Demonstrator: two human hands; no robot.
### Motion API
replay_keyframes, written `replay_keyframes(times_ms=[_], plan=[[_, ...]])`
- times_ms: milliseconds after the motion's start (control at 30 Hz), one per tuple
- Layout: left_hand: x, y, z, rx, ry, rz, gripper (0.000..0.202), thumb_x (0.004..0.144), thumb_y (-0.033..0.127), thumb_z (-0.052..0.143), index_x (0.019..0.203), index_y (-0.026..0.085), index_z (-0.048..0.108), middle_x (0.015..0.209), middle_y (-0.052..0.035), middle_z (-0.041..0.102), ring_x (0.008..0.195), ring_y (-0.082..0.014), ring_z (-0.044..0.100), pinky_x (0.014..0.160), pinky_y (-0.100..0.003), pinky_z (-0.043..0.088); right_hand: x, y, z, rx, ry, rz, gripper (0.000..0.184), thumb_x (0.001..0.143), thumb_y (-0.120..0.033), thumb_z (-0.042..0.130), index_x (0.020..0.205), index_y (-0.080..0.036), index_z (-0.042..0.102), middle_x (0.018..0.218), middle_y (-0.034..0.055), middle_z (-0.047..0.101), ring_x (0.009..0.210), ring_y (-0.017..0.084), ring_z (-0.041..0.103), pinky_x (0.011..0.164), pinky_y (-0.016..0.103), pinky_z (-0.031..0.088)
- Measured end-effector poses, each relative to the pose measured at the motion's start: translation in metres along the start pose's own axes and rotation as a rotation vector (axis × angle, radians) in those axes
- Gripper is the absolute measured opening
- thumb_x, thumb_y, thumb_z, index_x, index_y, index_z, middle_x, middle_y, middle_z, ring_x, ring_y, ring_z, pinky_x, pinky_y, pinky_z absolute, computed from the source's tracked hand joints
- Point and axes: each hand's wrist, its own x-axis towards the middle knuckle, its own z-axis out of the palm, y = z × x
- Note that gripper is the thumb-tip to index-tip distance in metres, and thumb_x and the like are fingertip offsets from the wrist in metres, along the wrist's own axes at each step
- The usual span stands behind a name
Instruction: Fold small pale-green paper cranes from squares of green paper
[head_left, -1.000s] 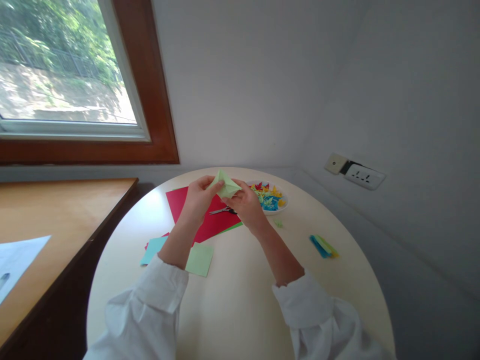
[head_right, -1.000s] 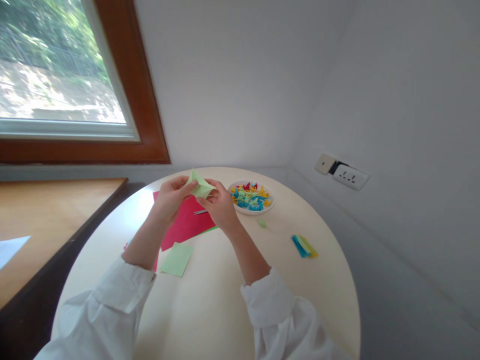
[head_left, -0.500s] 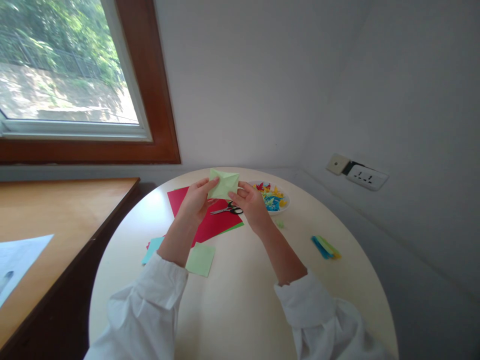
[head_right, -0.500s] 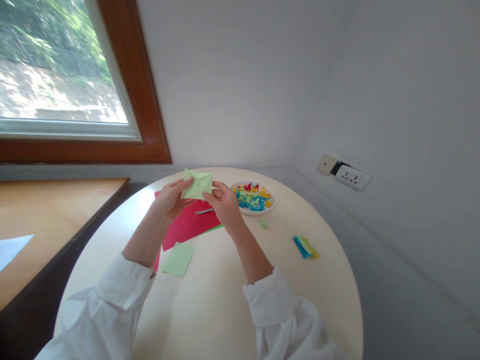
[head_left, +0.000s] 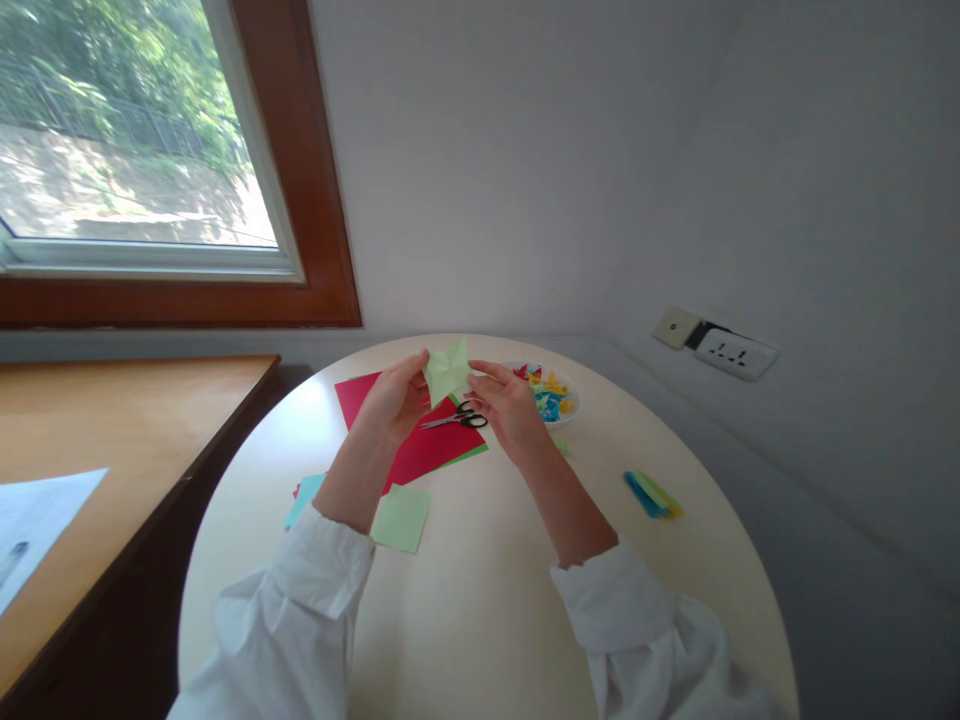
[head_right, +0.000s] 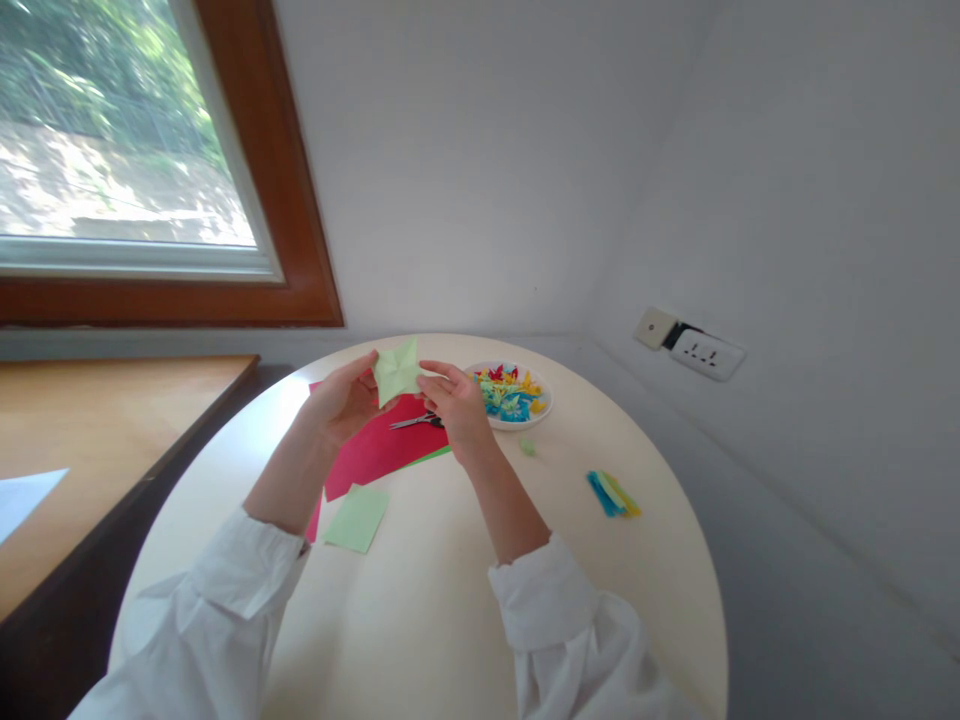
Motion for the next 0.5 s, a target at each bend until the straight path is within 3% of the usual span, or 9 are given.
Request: replay_keyframes(times_ms=[133,300,400,500], plan=[[0.0014,-0.0002,-0.0019,-0.016,-0.004,-0.031,0.015,0.081,0.023,0.054,0.071,0.013,0.060,0.056,-0.0012,0.060,0.049,-0.0105,0.056,0.048,-0.021,0.043,-0.0007,-0.0004,-0.0009,0.001,0.011,-0.020,0.027,0.056,-0.026,0.074,0.082,-0.022,0.066,0.067,-0.0038,0.067,0.056,0.007,0.057,0.053,0.020,0.040],[0.0031,-0.0035,-0.0050,0.031,-0.025,0.015,0.010,0.074,0.025,0.062,0.077,0.015,0.060,0.063,-0.0014,0.062,0.055,-0.0119,0.058,0.051,-0.023,0.044,0.0015,0.0005,-0.0016,0.026,0.029,-0.054,0.024,0.056,-0.026,0.074,0.078,-0.021,0.068,0.063,-0.0041,0.064,0.055,0.006,0.055,0.053,0.020,0.040],[0.0021,-0.0039,-0.0057,0.167,0.029,0.187,0.024,0.068,0.023,0.066,0.091,0.020,0.060,0.077,-0.0011,0.065,0.065,-0.0128,0.061,0.059,-0.025,0.048,0.0033,-0.0003,-0.0024,0.041,0.050,-0.072,0.023,0.055,-0.027,0.075,0.076,-0.020,0.068,0.064,-0.0034,0.065,0.055,0.006,0.055,0.056,0.021,0.041],[-0.0015,-0.0005,-0.0063,0.370,0.035,0.448,0.034,0.063,0.017,0.066,0.096,0.021,0.062,0.100,-0.0042,0.067,0.089,-0.0167,0.062,0.079,-0.030,0.049,0.0041,-0.0023,-0.0034,0.049,0.074,-0.073,0.022,0.055,-0.026,0.075,0.075,-0.019,0.069,0.067,-0.0024,0.066,0.057,0.007,0.055,0.058,0.021,0.042]])
